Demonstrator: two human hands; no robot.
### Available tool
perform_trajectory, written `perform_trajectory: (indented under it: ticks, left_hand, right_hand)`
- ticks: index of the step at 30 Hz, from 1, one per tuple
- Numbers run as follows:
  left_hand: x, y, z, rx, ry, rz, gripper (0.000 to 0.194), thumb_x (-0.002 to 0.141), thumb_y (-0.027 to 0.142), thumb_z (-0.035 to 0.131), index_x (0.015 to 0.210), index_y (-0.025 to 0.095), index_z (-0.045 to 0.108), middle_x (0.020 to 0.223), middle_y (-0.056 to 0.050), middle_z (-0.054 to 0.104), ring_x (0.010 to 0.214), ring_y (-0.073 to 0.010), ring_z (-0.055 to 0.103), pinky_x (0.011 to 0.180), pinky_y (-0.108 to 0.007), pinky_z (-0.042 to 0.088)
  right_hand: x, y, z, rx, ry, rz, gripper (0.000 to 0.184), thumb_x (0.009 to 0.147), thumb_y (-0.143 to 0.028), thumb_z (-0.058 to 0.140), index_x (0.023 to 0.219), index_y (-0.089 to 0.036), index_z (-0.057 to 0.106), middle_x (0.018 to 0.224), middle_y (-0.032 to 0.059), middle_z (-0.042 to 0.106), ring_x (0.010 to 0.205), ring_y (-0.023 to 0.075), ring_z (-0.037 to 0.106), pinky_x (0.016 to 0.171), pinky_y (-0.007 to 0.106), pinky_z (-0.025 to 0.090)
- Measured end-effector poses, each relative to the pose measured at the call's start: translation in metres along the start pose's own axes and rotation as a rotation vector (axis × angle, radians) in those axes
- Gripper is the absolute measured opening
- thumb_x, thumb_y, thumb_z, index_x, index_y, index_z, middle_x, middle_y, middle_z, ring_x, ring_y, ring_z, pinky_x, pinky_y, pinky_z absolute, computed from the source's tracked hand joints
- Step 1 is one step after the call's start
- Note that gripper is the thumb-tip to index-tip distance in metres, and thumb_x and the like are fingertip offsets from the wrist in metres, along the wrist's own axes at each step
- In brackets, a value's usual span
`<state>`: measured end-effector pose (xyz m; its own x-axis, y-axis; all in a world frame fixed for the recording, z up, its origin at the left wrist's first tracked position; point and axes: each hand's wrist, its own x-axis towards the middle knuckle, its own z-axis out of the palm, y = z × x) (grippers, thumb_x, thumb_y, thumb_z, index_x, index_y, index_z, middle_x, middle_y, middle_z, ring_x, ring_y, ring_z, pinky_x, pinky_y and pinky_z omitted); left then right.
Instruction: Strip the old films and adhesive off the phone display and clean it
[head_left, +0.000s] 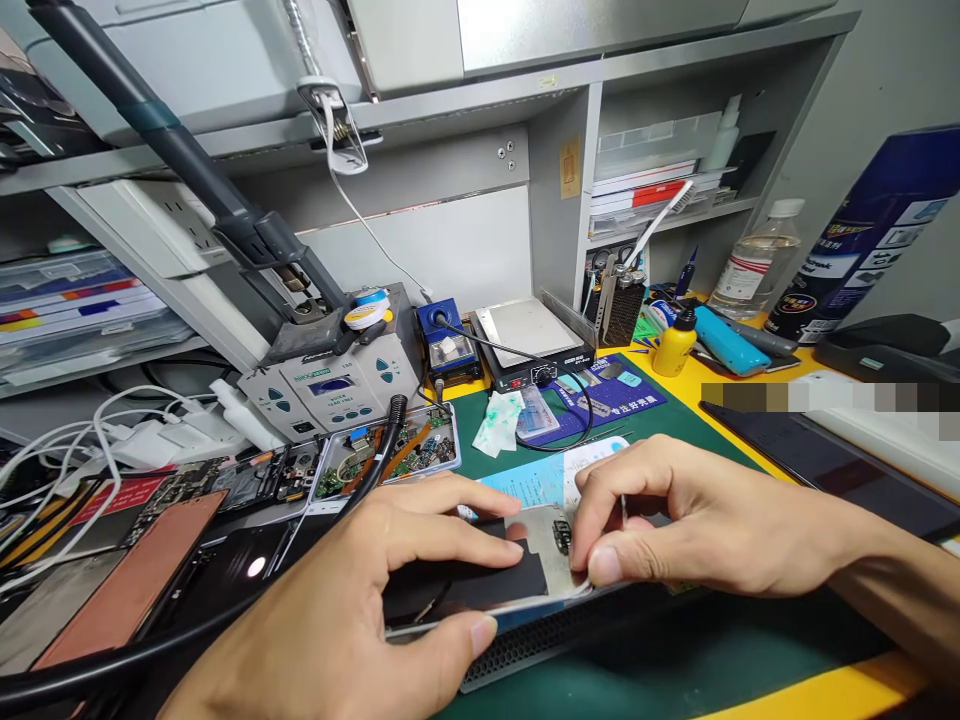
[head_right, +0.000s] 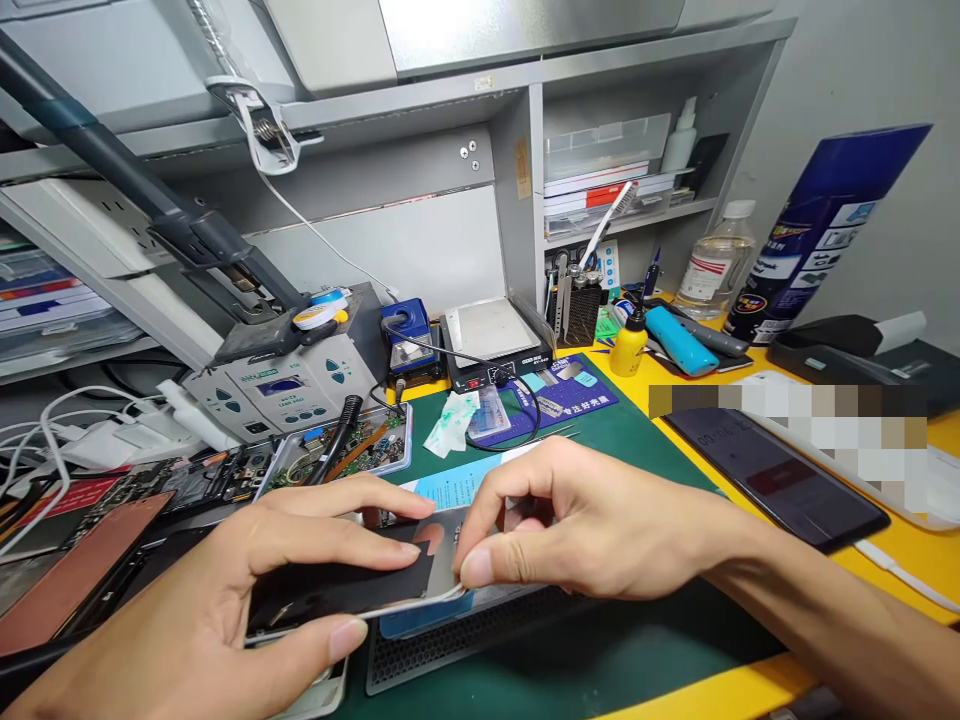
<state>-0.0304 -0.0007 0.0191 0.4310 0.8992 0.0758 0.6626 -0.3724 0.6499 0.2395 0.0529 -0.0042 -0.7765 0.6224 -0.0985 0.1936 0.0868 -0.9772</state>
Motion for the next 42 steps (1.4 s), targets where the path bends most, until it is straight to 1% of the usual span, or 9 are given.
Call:
perform_trajectory:
  ticks: [12, 18, 22, 25, 28, 31, 36, 39, 42]
  left_hand:
    - [0.000, -0.001, 0.002, -0.003, 0.023, 0.014, 0.040, 0.070, 0.018, 0.072, 0.104, 0.038, 0.077, 0.128, 0.003, 0.071, 0.124, -0.0267, 0.063, 0.109, -0.039, 0.050]
    - [0.001, 0.002, 0.001, -0.014, 0.002, -0.003, 0.038, 0.070, 0.019, 0.072, 0.101, 0.040, 0.076, 0.127, 0.006, 0.071, 0.118, -0.0246, 0.066, 0.107, -0.036, 0.051]
    - [0.000, -0.003, -0.001, 0.041, -0.039, 0.009, 0.048, 0.071, 0.019, 0.072, 0.113, 0.043, 0.071, 0.139, 0.007, 0.064, 0.133, -0.0263, 0.057, 0.114, -0.041, 0.045]
    - [0.002, -0.009, 0.002, 0.089, -0.059, 0.043, 0.058, 0.075, 0.021, 0.072, 0.126, 0.045, 0.063, 0.147, 0.007, 0.057, 0.141, -0.0275, 0.047, 0.121, -0.049, 0.035]
    - [0.007, -0.011, 0.008, 0.095, 0.020, 0.060, 0.062, 0.074, 0.018, 0.072, 0.129, 0.044, 0.061, 0.147, 0.005, 0.057, 0.141, -0.0289, 0.047, 0.123, -0.055, 0.028]
    - [0.011, -0.010, 0.014, 0.094, 0.070, 0.090, 0.064, 0.073, 0.016, 0.072, 0.129, 0.043, 0.060, 0.146, 0.005, 0.058, 0.139, -0.0286, 0.051, 0.120, -0.053, 0.035]
    - [0.016, -0.006, 0.023, 0.127, 0.194, 0.168, 0.070, 0.073, 0.012, 0.069, 0.134, 0.043, 0.054, 0.143, 0.003, 0.058, 0.132, -0.0251, 0.056, 0.112, -0.043, 0.048]
    - [0.018, -0.006, 0.031, 0.196, 0.292, 0.175, 0.072, 0.075, 0.014, 0.068, 0.139, 0.042, 0.050, 0.141, -0.001, 0.056, 0.127, -0.0259, 0.059, 0.107, -0.044, 0.053]
    - [0.020, -0.008, 0.040, 0.265, 0.397, 0.211, 0.071, 0.078, 0.017, 0.069, 0.143, 0.036, 0.048, 0.139, -0.007, 0.054, 0.125, -0.0281, 0.058, 0.103, -0.046, 0.055]
  right_hand:
    - [0.002, 0.001, 0.001, 0.026, -0.007, -0.021, 0.029, 0.087, -0.039, 0.076, 0.091, -0.010, 0.077, 0.072, 0.0001, 0.059, 0.062, 0.0084, 0.041, 0.054, 0.021, 0.033]
    - [0.002, 0.000, 0.001, 0.041, -0.012, -0.015, 0.028, 0.086, -0.037, 0.077, 0.091, -0.010, 0.077, 0.073, -0.0001, 0.059, 0.062, 0.0085, 0.041, 0.054, 0.021, 0.033]
    - [0.003, -0.001, 0.001, 0.040, 0.017, -0.037, 0.026, 0.088, -0.038, 0.075, 0.092, -0.012, 0.076, 0.077, 0.0005, 0.061, 0.065, 0.0091, 0.046, 0.057, 0.020, 0.036]
    - [0.005, 0.002, 0.001, 0.086, 0.096, -0.052, 0.030, 0.089, -0.043, 0.074, 0.101, -0.016, 0.073, 0.072, -0.0028, 0.055, 0.060, 0.0079, 0.042, 0.051, 0.018, 0.035]
    - [0.008, 0.008, 0.002, 0.172, 0.175, -0.069, 0.036, 0.087, -0.045, 0.076, 0.112, -0.021, 0.067, 0.069, -0.0062, 0.046, 0.055, 0.0075, 0.039, 0.045, 0.017, 0.035]
    - [0.010, 0.013, 0.003, 0.238, 0.222, -0.074, 0.039, 0.085, -0.045, 0.077, 0.113, -0.022, 0.064, 0.068, -0.0071, 0.044, 0.053, 0.0078, 0.041, 0.044, 0.018, 0.040]
    - [0.012, 0.015, 0.002, 0.284, 0.255, -0.028, 0.038, 0.084, -0.048, 0.077, 0.104, -0.019, 0.062, 0.063, -0.0078, 0.046, 0.048, 0.0069, 0.039, 0.042, 0.018, 0.041]
    - [0.014, 0.014, 0.004, 0.268, 0.215, -0.002, 0.035, 0.086, -0.050, 0.074, 0.089, -0.016, 0.066, 0.058, -0.0072, 0.046, 0.045, 0.0062, 0.039, 0.042, 0.017, 0.040]
    - [0.016, 0.013, 0.010, 0.259, 0.260, -0.007, 0.038, 0.086, -0.052, 0.073, 0.082, -0.016, 0.066, 0.052, -0.0073, 0.045, 0.042, 0.0063, 0.040, 0.041, 0.017, 0.038]
